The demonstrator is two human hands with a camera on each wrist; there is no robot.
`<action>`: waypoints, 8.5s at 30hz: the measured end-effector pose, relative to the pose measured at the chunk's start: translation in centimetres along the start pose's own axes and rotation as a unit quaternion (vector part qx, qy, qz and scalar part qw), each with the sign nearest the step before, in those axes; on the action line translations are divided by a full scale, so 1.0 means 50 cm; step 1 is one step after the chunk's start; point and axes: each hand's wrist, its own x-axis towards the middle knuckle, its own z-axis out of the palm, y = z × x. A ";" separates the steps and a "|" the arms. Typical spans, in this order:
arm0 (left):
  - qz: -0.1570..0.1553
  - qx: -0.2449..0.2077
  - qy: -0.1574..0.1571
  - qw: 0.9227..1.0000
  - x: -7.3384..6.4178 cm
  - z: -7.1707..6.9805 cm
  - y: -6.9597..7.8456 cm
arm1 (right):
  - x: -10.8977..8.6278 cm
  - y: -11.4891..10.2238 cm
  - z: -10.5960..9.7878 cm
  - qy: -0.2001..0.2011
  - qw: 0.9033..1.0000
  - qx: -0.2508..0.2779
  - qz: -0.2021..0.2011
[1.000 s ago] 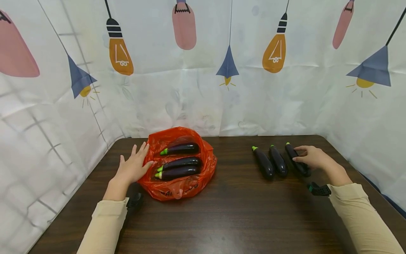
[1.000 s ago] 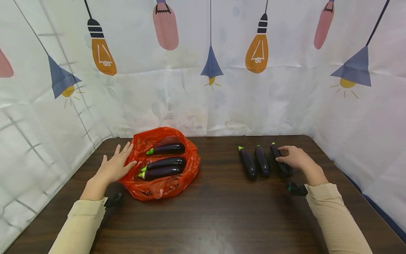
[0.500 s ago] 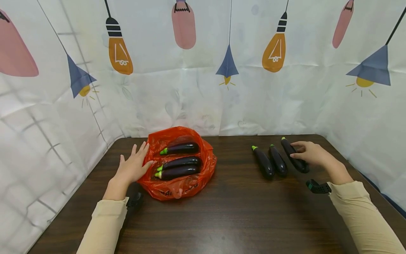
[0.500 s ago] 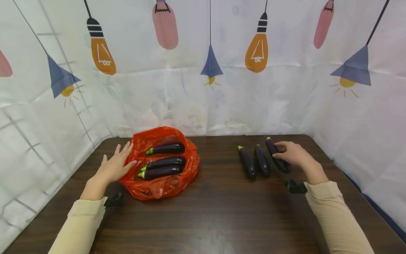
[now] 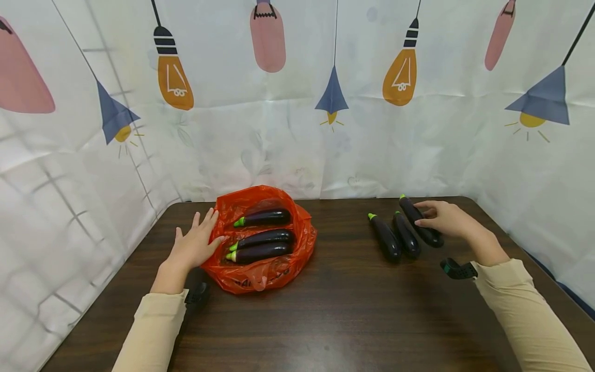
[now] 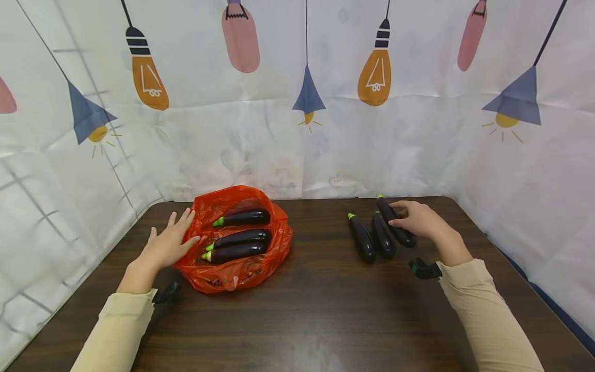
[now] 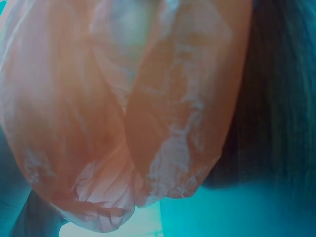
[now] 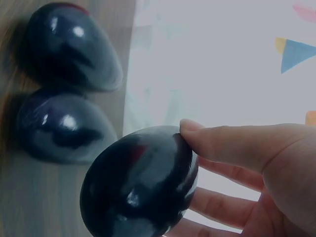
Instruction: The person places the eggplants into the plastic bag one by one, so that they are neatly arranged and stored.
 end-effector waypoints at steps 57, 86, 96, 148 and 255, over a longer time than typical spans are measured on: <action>-0.010 0.021 0.014 1.000 -0.002 -0.001 -0.012 | 0.108 -0.230 0.046 -0.039 0.994 -0.003 -0.101; -0.007 0.009 0.008 1.000 -0.002 -0.002 -0.004 | 0.150 -0.348 0.070 -0.055 0.989 -0.019 -0.135; -0.009 0.006 0.004 1.000 -0.002 -0.002 -0.004 | 0.166 -0.384 0.103 -0.053 0.984 -0.051 -0.165; -0.011 0.002 0.000 1.000 0.004 -0.005 -0.008 | 0.253 -0.559 0.217 -0.064 0.957 -0.130 -0.250; -0.012 -0.009 -0.003 1.000 -0.002 -0.008 -0.001 | 0.343 -0.527 0.334 -0.067 0.975 -0.131 -0.168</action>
